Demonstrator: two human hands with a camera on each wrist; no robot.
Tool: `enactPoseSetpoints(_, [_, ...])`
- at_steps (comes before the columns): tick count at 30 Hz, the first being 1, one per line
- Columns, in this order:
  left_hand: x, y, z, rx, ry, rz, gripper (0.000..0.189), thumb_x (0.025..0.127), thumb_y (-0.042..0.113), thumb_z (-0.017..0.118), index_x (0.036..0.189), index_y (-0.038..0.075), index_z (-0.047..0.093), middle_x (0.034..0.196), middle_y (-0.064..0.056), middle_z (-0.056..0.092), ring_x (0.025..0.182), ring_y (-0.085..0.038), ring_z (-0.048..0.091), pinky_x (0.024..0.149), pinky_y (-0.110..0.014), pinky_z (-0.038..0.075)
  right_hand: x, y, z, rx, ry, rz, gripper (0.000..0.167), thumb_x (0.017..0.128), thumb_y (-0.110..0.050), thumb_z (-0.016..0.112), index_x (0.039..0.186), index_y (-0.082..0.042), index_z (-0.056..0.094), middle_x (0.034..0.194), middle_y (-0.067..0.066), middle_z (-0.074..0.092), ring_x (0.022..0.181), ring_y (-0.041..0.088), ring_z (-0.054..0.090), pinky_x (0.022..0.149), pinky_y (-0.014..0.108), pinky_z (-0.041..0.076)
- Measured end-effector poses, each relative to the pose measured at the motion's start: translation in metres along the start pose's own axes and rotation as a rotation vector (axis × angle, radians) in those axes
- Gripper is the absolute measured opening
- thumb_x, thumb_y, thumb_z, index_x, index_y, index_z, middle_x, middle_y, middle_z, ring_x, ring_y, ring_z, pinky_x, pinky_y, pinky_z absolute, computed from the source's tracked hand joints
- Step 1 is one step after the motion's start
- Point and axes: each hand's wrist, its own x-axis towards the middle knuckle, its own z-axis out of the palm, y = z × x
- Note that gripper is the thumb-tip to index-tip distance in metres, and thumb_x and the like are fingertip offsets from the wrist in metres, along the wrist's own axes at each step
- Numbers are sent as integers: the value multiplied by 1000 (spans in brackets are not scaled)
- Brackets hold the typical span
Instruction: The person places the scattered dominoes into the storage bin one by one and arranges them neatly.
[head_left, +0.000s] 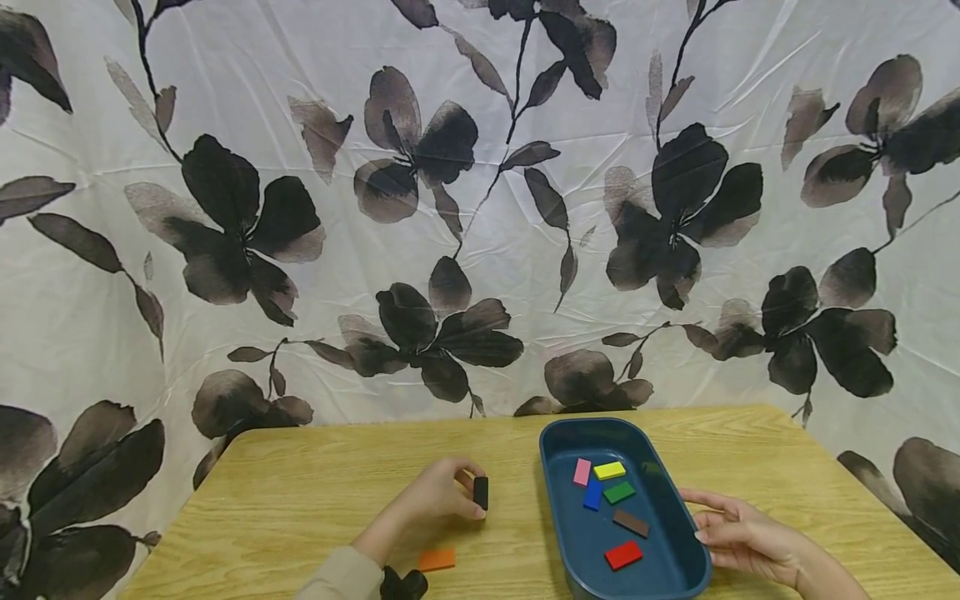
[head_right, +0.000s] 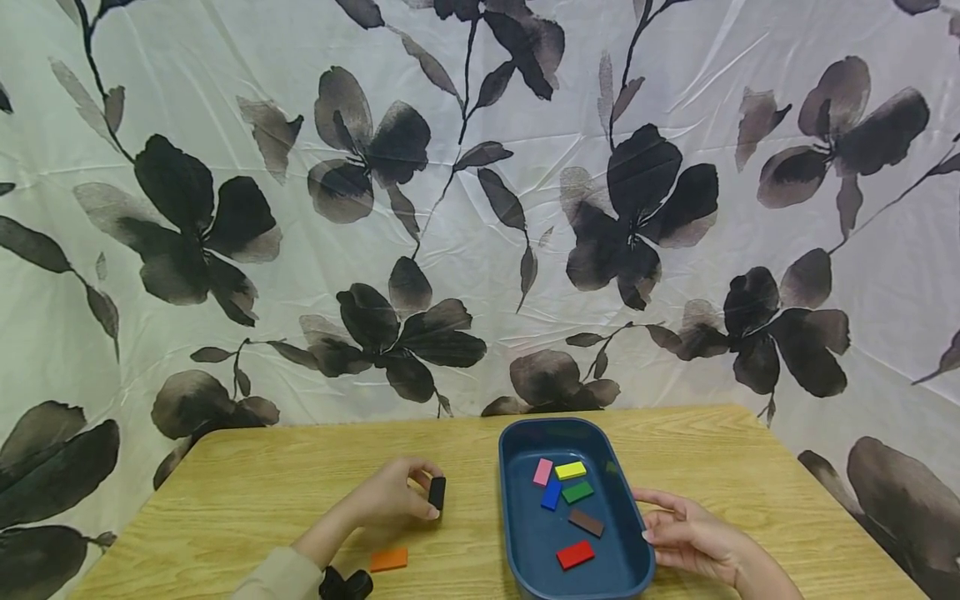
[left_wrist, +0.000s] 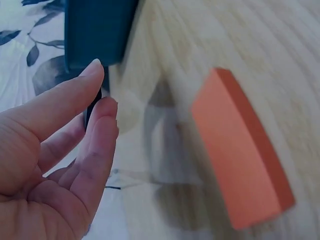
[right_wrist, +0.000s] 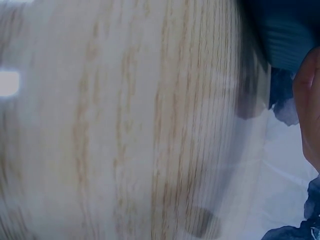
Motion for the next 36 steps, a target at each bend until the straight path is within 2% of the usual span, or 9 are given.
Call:
enactPoseSetpoints(5, [5,10,1,-22,17,-20,46,65,2,82,107,3,62,85,-6,58,77,-20,54,66,-31,47,-1,0,-1,-4,-1,0,48,95,10,29,129,-16,49,118,13,56,111,25,56,95,38,42])
enactPoseSetpoints(12, [12,20,2,19,36,-13,48,64,3,83,107,5,63,81,-4,59,76,-19,53,67,-31,43,-1,-1,0,-9,4,-1,47,95,9,30,129,-16,49,117,13,56,110,25,56,95,38,42])
enactPoseSetpoints(17, [16,28,4,-19,32,-3,48,64,1,83,107,5,63,81,-5,59,76,-19,53,64,-29,42,-1,-1,1,-13,5,-2,47,95,9,30,130,-16,49,117,13,56,111,25,56,96,38,42])
enactPoseSetpoints(24, [19,38,4,-76,-1,17,49,65,0,82,110,3,63,83,-7,59,77,-19,53,62,-28,42,-1,0,0,-11,3,-6,47,95,9,30,130,-15,49,119,14,55,112,26,55,96,39,41])
enactPoseSetpoints(29, [21,45,4,-76,-40,41,48,66,-1,81,109,3,63,85,-13,60,78,-19,52,60,-28,44,-1,0,0,-11,-3,-8,47,95,10,29,130,-16,49,119,14,55,111,26,55,96,39,42])
enactPoseSetpoints(36, [25,53,4,-75,-79,60,47,66,-1,81,109,3,63,83,-7,59,79,-19,53,62,-28,45,0,-1,3,-1,-13,-5,47,95,9,29,129,-16,49,119,14,55,112,25,55,96,38,42])
